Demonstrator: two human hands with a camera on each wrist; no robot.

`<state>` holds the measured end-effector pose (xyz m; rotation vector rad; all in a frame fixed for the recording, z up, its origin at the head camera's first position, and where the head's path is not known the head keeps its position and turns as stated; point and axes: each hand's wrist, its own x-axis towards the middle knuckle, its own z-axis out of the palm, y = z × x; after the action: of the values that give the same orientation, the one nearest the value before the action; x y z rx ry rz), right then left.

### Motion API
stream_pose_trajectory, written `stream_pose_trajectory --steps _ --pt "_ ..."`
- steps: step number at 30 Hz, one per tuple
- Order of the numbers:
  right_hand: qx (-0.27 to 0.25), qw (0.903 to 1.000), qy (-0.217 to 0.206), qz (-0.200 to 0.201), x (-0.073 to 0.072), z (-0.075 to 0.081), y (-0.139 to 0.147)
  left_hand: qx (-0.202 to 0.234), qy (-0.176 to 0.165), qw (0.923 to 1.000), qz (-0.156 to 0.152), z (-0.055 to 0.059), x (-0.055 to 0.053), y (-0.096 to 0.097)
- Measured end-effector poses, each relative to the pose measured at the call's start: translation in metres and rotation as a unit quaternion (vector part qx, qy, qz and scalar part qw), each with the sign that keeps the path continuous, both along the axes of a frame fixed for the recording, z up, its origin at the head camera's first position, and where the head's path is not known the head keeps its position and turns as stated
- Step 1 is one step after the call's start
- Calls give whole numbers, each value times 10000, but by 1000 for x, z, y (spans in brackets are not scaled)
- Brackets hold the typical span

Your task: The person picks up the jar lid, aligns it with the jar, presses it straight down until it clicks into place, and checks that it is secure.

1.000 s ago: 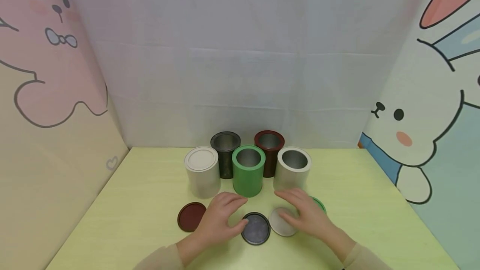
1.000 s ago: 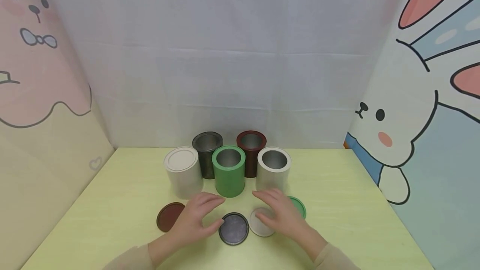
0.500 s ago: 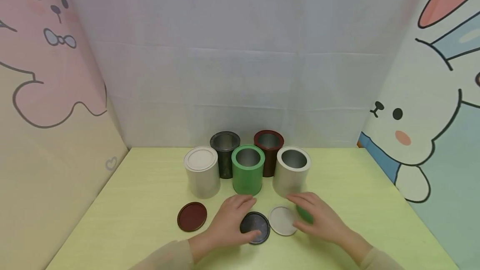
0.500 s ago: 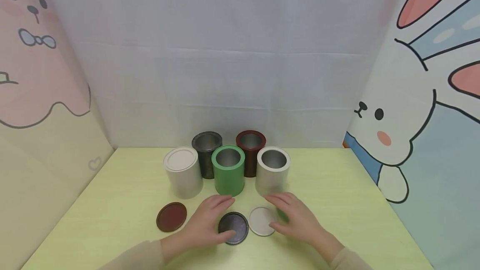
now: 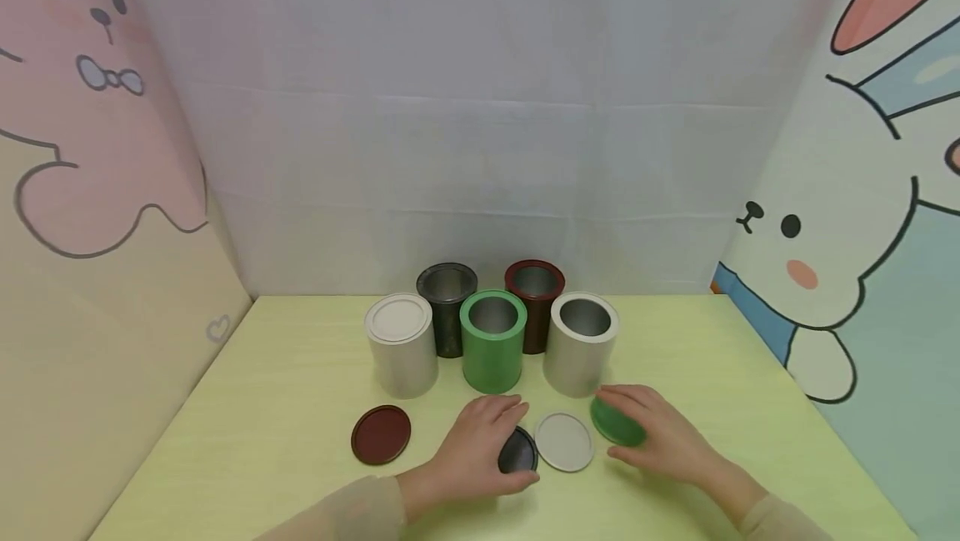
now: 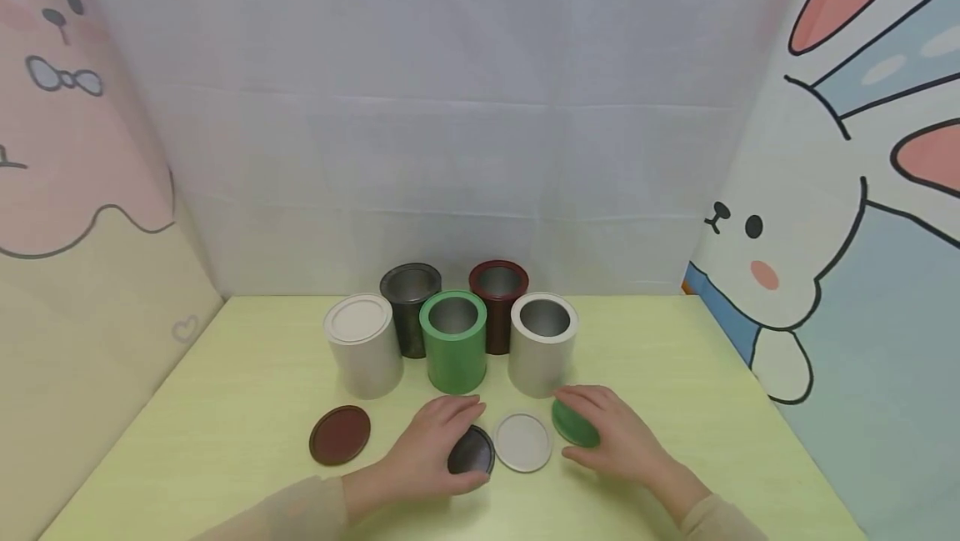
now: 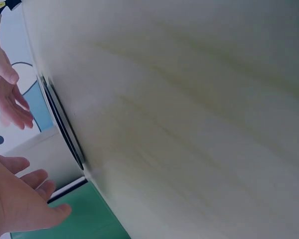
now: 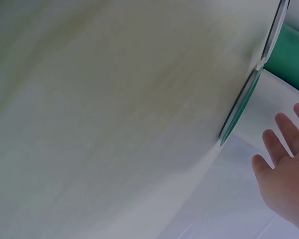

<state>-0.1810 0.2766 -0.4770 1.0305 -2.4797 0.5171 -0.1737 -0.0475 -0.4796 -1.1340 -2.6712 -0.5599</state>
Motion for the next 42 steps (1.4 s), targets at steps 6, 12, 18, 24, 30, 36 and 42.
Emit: stream_pose_trajectory --steps 6,12,18,24,30,36,42 --pt "79 9999 -42 -59 -2 -1 8 -108 -78 9999 14 2 -1 12" --pt "70 9998 -67 -151 -5 -5 19 -83 -31 10000 1 3 -3 29" --pt "39 9998 -163 -146 -8 -7 29 -114 -66 9999 39 1 -6 48" --pt "-9 9995 -313 26 -15 -11 38 -185 -236 9995 103 -1 -11 67" --pt "-12 9988 -487 8 -20 -14 45 -192 -102 9995 239 0 -13 89" --pt "64 9973 -721 -89 -23 -16 52 -344 33 9988 352 -1 -16 106" --pt "162 9964 -823 -80 -25 -16 56 -632 6 9967 512 -1 -17 119"
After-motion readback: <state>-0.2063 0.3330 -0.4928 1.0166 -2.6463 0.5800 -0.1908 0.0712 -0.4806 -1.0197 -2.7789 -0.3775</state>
